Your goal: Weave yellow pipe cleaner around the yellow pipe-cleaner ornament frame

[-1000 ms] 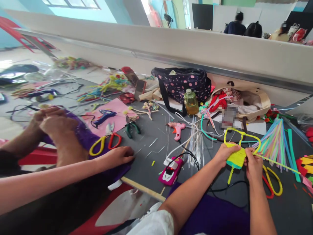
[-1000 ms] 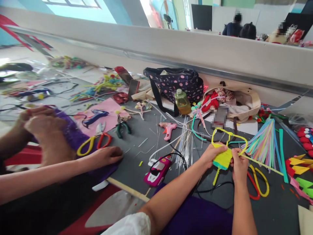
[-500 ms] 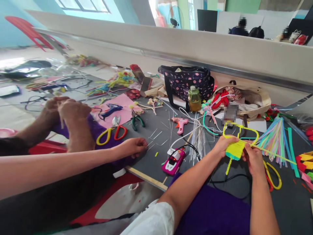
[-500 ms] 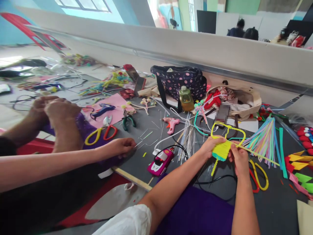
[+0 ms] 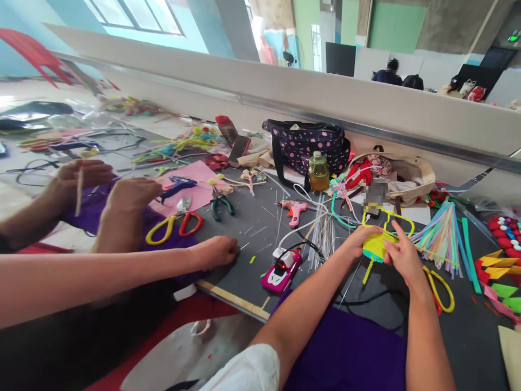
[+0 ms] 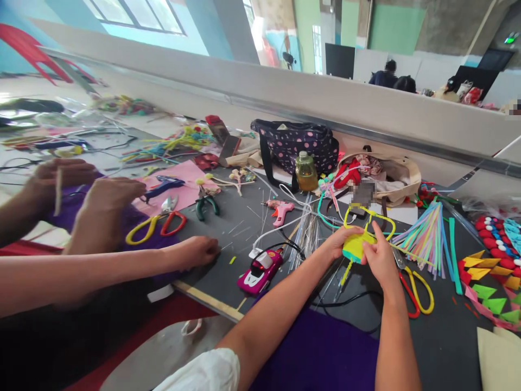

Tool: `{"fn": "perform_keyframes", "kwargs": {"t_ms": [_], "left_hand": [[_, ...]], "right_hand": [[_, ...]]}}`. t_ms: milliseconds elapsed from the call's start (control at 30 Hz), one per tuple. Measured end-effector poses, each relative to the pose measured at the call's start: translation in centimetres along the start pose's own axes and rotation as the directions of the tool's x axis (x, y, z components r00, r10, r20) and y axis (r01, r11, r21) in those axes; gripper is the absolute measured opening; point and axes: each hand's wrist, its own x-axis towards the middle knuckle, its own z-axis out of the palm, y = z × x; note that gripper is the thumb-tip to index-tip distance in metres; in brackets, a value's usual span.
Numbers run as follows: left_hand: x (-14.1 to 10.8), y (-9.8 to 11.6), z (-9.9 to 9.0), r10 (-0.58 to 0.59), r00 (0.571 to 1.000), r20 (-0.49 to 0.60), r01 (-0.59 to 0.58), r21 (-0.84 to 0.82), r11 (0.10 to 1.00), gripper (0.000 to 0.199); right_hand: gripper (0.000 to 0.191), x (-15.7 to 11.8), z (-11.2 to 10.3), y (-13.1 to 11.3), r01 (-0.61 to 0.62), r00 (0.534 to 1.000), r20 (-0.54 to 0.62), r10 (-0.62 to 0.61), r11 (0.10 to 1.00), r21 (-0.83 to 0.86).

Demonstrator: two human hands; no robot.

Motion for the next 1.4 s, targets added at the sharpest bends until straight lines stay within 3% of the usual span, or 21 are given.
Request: {"fn": "perform_keyframes", "kwargs": {"t_ms": [167,400,767,933,1167,1400], "left_hand": [[0.5,-0.6,-0.2,-0.004,1.0,0.017,0.004,-0.017,1.0,0.004],[1.4,-0.8,-0.7,-0.076,0.993,0.088,0.078,-0.023,0.997,0.023],[1.1,-0.8,-0.5,-0.059,0.993,0.1,0.053,0.055,0.997,0.024],[1.0,-0.5,-0.6,-0.025,0.999,0.041,0.023,0.041,0.999,0.028],[0.9,0.3,-1.0,0.028,0.996,0.08,-0.029,0.01,1.0,0.028],[1.3,0.6,-1.6,0.049,0.998,0.031,-0.048,-0.031,0.998,0.029]], "right_hand": [[0.076,0.2,0.6,0.7,-0.012,1.0,-0.006,0.012,1.0,0.004],[0.081,0.0,0.4,1.7,-0.02,1.0,-0.001,0.02,0.999,-0.03],[0.088,0.0,0.5,0.5,-0.103,0.995,0.004,0.104,0.982,0.158],[0.083,-0.5,0.4,0.3,-0.134,0.989,0.079,0.124,0.98,0.147],[0.087,-1.4,0.1,0.3,-0.158,0.972,0.191,0.137,0.983,0.095],[0.078,-1.8,-0.6,0.2,-0.181,0.931,0.324,0.167,0.983,0.015]]}}
